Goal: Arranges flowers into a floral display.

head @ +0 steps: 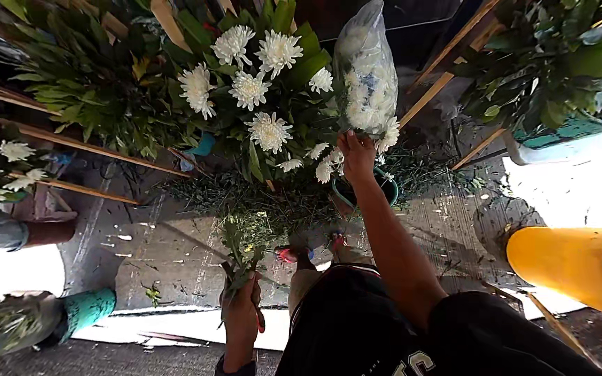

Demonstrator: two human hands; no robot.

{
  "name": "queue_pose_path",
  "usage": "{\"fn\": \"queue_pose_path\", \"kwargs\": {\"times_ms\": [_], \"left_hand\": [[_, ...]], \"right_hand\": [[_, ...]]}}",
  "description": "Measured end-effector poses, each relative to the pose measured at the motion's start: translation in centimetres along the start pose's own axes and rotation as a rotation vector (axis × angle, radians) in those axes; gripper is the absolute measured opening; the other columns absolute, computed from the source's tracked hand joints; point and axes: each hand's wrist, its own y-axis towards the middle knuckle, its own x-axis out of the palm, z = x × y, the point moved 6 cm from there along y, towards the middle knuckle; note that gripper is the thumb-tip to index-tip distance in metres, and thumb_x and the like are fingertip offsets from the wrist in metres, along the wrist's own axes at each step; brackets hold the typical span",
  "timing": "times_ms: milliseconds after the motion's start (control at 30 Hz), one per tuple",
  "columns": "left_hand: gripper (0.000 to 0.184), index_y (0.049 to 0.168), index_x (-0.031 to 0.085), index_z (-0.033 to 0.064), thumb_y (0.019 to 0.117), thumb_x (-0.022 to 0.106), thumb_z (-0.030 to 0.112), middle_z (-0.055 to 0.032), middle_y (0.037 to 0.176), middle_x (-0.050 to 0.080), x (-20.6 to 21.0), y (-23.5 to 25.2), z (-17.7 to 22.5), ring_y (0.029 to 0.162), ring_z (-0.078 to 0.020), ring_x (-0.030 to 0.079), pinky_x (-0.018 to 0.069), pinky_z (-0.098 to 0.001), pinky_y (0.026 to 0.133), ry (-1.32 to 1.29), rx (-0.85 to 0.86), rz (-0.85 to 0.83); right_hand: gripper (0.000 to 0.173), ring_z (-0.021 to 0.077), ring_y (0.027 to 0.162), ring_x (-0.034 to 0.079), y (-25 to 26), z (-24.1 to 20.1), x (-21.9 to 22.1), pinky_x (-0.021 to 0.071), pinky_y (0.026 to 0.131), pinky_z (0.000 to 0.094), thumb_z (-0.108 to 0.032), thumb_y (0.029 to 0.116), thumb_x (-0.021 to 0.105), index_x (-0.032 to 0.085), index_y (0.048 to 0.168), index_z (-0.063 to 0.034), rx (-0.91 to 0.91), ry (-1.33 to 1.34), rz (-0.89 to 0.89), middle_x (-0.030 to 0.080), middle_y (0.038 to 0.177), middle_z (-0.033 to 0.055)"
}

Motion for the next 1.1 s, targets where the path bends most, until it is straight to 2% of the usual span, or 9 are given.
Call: {"fn": "queue_pose_path", "kwargs": {"times_ms": [167, 233, 333, 400, 567, 700, 867, 967, 1100], "left_hand": [[0.02, 0.099, 0.066, 0.0013, 0.103, 0.048, 0.009, 0.003, 0.058, 0.052, -1.0, -0.9, -0.9, 0.042, -0.0033, 0.043, 0.0399, -0.0168, 0.04, -0.01, -0.021, -0.01], [0.02, 0.099, 0.066, 0.0021, 0.1024, 0.048, 0.01, 0.0039, 0.057, 0.051, -1.3, -1.0, -1.0, 0.041, -0.0031, 0.042, 0.0397, -0.0166, 0.04, -0.009, -0.022, -0.008], [0.021, 0.097, 0.067, 0.0031, 0.1015, 0.047, 0.01, 0.005, 0.057, 0.051, -1.8, -1.0, -1.2, 0.04, -0.0027, 0.042, 0.0392, -0.0166, 0.039, 0.009, -0.032, 0.006], [0.021, 0.097, 0.067, 0.0031, 0.1017, 0.048, 0.011, 0.0047, 0.057, 0.051, -2.2, -0.9, -1.5, 0.041, -0.0027, 0.041, 0.0385, -0.0165, 0.038, 0.005, -0.046, 0.011], [0.02, 0.097, 0.066, 0.0029, 0.1002, 0.048, 0.01, 0.0048, 0.057, 0.05, -2.9, -0.6, -2.0, 0.04, -0.0031, 0.04, 0.0374, -0.0172, 0.038, -0.007, -0.057, 0.02], [0.02, 0.097, 0.067, 0.0033, 0.1006, 0.049, 0.011, 0.0043, 0.057, 0.05, -3.2, -0.3, -2.6, 0.041, -0.0033, 0.04, 0.0372, -0.0172, 0.038, -0.005, -0.068, 0.009], [0.021, 0.097, 0.067, 0.0028, 0.1014, 0.048, 0.01, 0.004, 0.058, 0.05, -3.4, -0.2, -2.2, 0.041, -0.003, 0.04, 0.0365, -0.0169, 0.038, 0.002, -0.075, 0.023], [0.02, 0.098, 0.067, 0.0036, 0.1014, 0.049, 0.012, 0.0041, 0.059, 0.051, -4.2, -0.3, -2.8, 0.042, -0.0033, 0.042, 0.038, -0.0171, 0.039, 0.017, -0.09, 0.04], [0.021, 0.098, 0.067, 0.0025, 0.1019, 0.049, 0.011, 0.0032, 0.059, 0.051, -4.2, -0.2, -3.4, 0.042, -0.0035, 0.041, 0.0377, -0.0173, 0.039, -0.002, -0.114, 0.035]], "right_hand": [[0.038, 0.0225, 0.088, 0.072, 5.2, 3.5, 2.1, 0.0627, 0.082, 0.0349, -0.005, 0.1018, 0.062, 0.041, 0.132, 0.0066, 0.017, 0.036, 0.201, 0.063, 0.107, 0.019], [0.039, 0.0233, 0.091, 0.072, 5.7, 4.5, 4.5, 0.0624, 0.083, 0.0364, -0.009, 0.102, 0.063, 0.044, 0.132, 0.0075, 0.036, -0.06, 0.166, 0.065, 0.108, 0.0203], [0.027, 0.0275, 0.095, 0.066, 6.3, 6.0, 7.2, 0.0551, 0.085, 0.0466, -0.015, 0.0969, 0.069, 0.062, 0.115, 0.0039, 0.063, -0.453, 0.084, 0.068, 0.104, 0.0195], [0.025, 0.0307, 0.106, 0.064, 6.3, 6.9, 8.0, 0.0534, 0.089, 0.0519, -0.014, 0.1001, 0.062, 0.064, 0.12, 0.0004, 0.166, -0.571, 0.001, 0.065, 0.115, 0.0206], [0.017, 0.0235, 0.091, 0.062, 5.8, 5.9, 7.6, 0.0532, 0.08, 0.0444, -0.016, 0.0989, 0.066, 0.065, 0.106, -0.0002, 0.107, -0.46, 0.079, 0.065, 0.099, 0.0149], [0.021, 0.0307, 0.104, 0.062, 5.0, 7.7, 8.3, 0.0527, 0.085, 0.0525, -0.014, 0.0997, 0.058, 0.065, 0.114, -0.0005, 0.223, -0.558, 0.057, 0.064, 0.113, 0.0205], [0.02, 0.0267, 0.092, 0.066, 5.7, 7.1, 7.6, 0.0554, 0.078, 0.0485, -0.02, 0.0972, 0.066, 0.067, 0.104, -0.0015, 0.131, -0.418, 0.158, 0.068, 0.099, 0.0161], [0.028, 0.03, 0.109, 0.063, 5.4, 7.5, 8.3, 0.0536, 0.089, 0.0526, -0.02, 0.1013, 0.058, 0.064, 0.123, -0.0027, 0.197, -0.462, 0.115, 0.065, 0.117, 0.0193], [0.029, 0.0328, 0.113, 0.061, 5.8, 7.7, 8.4, 0.0521, 0.091, 0.0537, -0.02, 0.1011, 0.059, 0.064, 0.123, -0.0019, 0.219, -0.558, 0.08, 0.064, 0.122, 0.0216]]}}
